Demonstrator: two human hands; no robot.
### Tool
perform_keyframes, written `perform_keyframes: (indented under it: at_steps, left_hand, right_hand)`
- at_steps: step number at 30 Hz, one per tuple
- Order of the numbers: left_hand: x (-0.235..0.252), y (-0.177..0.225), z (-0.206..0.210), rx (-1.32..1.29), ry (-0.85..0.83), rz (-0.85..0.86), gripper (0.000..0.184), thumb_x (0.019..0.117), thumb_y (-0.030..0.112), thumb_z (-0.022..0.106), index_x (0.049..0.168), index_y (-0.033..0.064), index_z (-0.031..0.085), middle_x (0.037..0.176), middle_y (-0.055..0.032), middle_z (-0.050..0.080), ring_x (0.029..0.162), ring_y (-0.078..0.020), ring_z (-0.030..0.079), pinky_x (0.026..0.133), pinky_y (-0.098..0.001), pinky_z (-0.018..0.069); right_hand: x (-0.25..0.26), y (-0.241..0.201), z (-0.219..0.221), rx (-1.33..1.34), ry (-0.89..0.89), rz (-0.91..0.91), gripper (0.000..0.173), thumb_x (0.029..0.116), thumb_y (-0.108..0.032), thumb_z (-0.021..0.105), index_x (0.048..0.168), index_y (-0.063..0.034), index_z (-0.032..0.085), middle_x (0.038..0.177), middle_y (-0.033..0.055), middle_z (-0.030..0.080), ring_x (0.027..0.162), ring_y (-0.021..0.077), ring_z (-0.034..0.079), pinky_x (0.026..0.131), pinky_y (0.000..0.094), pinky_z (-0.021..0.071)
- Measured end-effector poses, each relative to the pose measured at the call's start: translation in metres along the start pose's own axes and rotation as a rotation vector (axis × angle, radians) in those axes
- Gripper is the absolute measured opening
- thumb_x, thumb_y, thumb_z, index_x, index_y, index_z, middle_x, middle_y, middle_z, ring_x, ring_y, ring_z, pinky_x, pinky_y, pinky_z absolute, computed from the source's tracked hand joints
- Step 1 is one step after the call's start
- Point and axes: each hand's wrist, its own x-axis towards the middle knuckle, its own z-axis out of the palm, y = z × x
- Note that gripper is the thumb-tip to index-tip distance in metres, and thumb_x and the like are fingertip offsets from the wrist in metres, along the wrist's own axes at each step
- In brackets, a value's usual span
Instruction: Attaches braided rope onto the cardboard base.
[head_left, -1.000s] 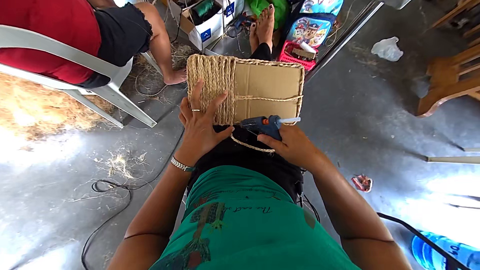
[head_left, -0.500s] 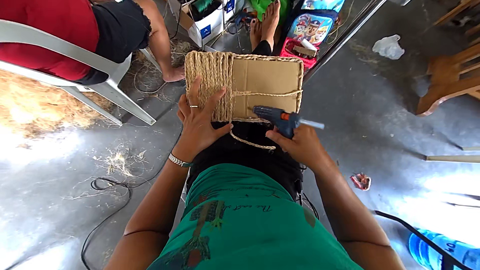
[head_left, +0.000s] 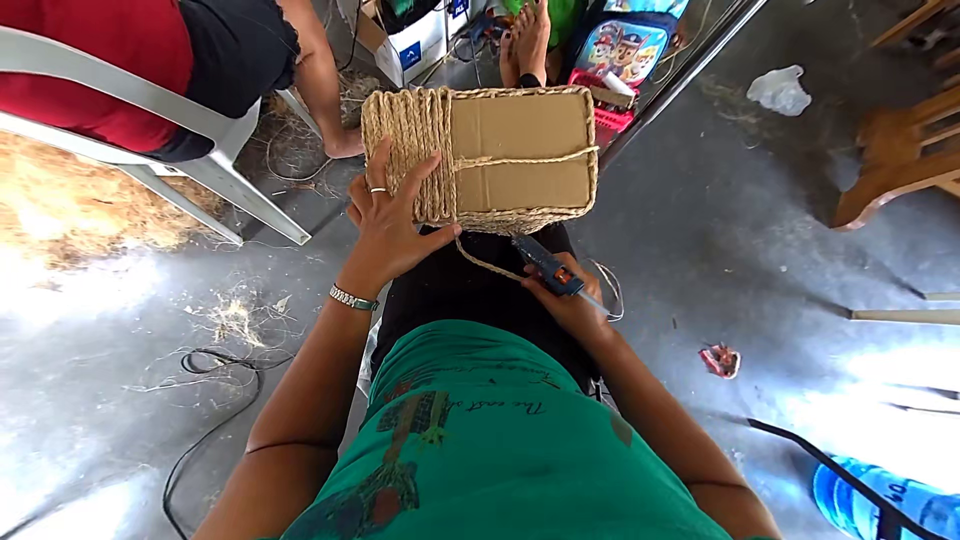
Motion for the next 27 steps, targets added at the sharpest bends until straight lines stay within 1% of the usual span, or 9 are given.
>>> perform_keyframes:
  at_steps: [1, 2, 4, 6, 8, 11, 15, 22, 27]
  left_hand:
    - [0.0, 0.0, 0.0, 0.006, 0.002, 0.003, 0.089, 0.0749, 0.081, 0.066, 0.153, 0.0561, 0.032, 0.173, -0.0065, -0.005, 0.148, -0.0473, 0.018, 0.1, -0.069, 0.0309]
    - [0.0, 0.0, 0.001, 0.011, 0.001, 0.011, 0.088, 0.0758, 0.08, 0.066, 0.154, 0.0566, 0.031, 0.173, -0.0062, -0.005, 0.149, -0.0474, 0.015, 0.1, -0.0695, 0.0297]
    - [0.0, -0.001, 0.002, 0.03, 0.006, 0.042, 0.088, 0.0786, 0.079, 0.064, 0.156, 0.0549, 0.029, 0.173, -0.0041, -0.005, 0.154, -0.0476, 0.003, 0.106, -0.0754, 0.0207]
    - [0.0, 0.001, 0.003, 0.08, 0.013, 0.086, 0.089, 0.0819, 0.082, 0.056, 0.159, 0.0499, 0.026, 0.173, 0.0044, -0.005, 0.156, -0.0427, -0.01, 0.11, -0.0811, 0.0049]
    - [0.001, 0.003, 0.006, 0.12, 0.044, 0.145, 0.09, 0.0845, 0.084, 0.049, 0.161, 0.0405, 0.029, 0.173, 0.0097, 0.007, 0.158, -0.0369, -0.008, 0.111, -0.0815, -0.0038]
    - [0.004, 0.007, 0.011, 0.138, 0.071, 0.185, 0.09, 0.0859, 0.081, 0.05, 0.161, 0.0331, 0.034, 0.168, 0.0117, 0.027, 0.159, -0.032, 0.007, 0.113, -0.0799, -0.0041]
    - [0.003, 0.012, 0.012, 0.13, 0.094, 0.18, 0.085, 0.0871, 0.077, 0.052, 0.158, 0.033, 0.039, 0.166, 0.0105, 0.033, 0.158, -0.0305, 0.011, 0.114, -0.0785, -0.002]
    - [-0.005, 0.011, 0.015, 0.134, 0.132, 0.194, 0.085, 0.0867, 0.077, 0.053, 0.158, 0.0336, 0.04, 0.165, 0.0122, 0.033, 0.158, -0.0296, 0.011, 0.114, -0.0786, -0.0025]
    - [-0.012, 0.017, 0.018, 0.154, 0.156, 0.218, 0.095, 0.0861, 0.079, 0.054, 0.159, 0.0194, 0.039, 0.167, -0.0016, 0.032, 0.158, -0.0384, 0.008, 0.117, -0.0755, -0.0058]
  right_hand:
    - [0.01, 0.054, 0.028, 0.096, 0.199, -0.278, 0.027, 0.0931, -0.011, 0.075, 0.113, 0.0049, 0.066, 0.101, 0.0152, 0.073, 0.087, 0.0197, 0.072, 0.082, 0.0345, 0.0614]
    - [0.021, 0.088, 0.043, 0.189, 0.266, -0.43, 0.029, 0.0921, -0.015, 0.077, 0.115, -0.0004, 0.066, 0.102, 0.0088, 0.073, 0.087, 0.0136, 0.072, 0.08, 0.0317, 0.0627]
    - [0.024, 0.099, 0.037, 0.341, 0.19, -0.432, 0.026, 0.092, -0.014, 0.077, 0.114, -0.0052, 0.066, 0.104, 0.0039, 0.072, 0.088, 0.0112, 0.071, 0.081, 0.0319, 0.0626]
    - [0.019, 0.087, 0.013, 0.44, 0.124, -0.382, 0.023, 0.0914, -0.009, 0.076, 0.111, -0.0054, 0.065, 0.104, 0.0049, 0.073, 0.086, 0.0164, 0.074, 0.079, 0.0362, 0.065]
    - [0.017, 0.076, -0.008, 0.43, 0.15, -0.378, 0.024, 0.0922, -0.007, 0.074, 0.113, -0.0055, 0.063, 0.105, 0.0049, 0.074, 0.086, 0.0173, 0.074, 0.077, 0.0357, 0.0653]
    - [0.032, 0.068, -0.033, 0.322, 0.294, -0.404, 0.027, 0.0923, -0.011, 0.074, 0.114, -0.0015, 0.063, 0.107, 0.0059, 0.075, 0.095, 0.0151, 0.073, 0.085, 0.0356, 0.0625]
    - [0.059, 0.052, -0.055, 0.238, 0.428, -0.415, 0.028, 0.0918, -0.015, 0.076, 0.113, 0.0001, 0.065, 0.107, 0.0063, 0.074, 0.096, 0.0113, 0.071, 0.088, 0.0332, 0.0601]
    - [0.089, 0.013, -0.064, 0.272, 0.427, -0.582, 0.033, 0.0904, -0.011, 0.077, 0.117, 0.0017, 0.061, 0.109, 0.0074, 0.073, 0.098, 0.0132, 0.072, 0.086, 0.0322, 0.0615]
    - [0.088, -0.003, -0.061, 0.384, 0.368, -0.592, 0.039, 0.0881, -0.01, 0.08, 0.119, 0.0025, 0.059, 0.113, 0.0086, 0.072, 0.101, 0.0152, 0.072, 0.088, 0.0322, 0.063]
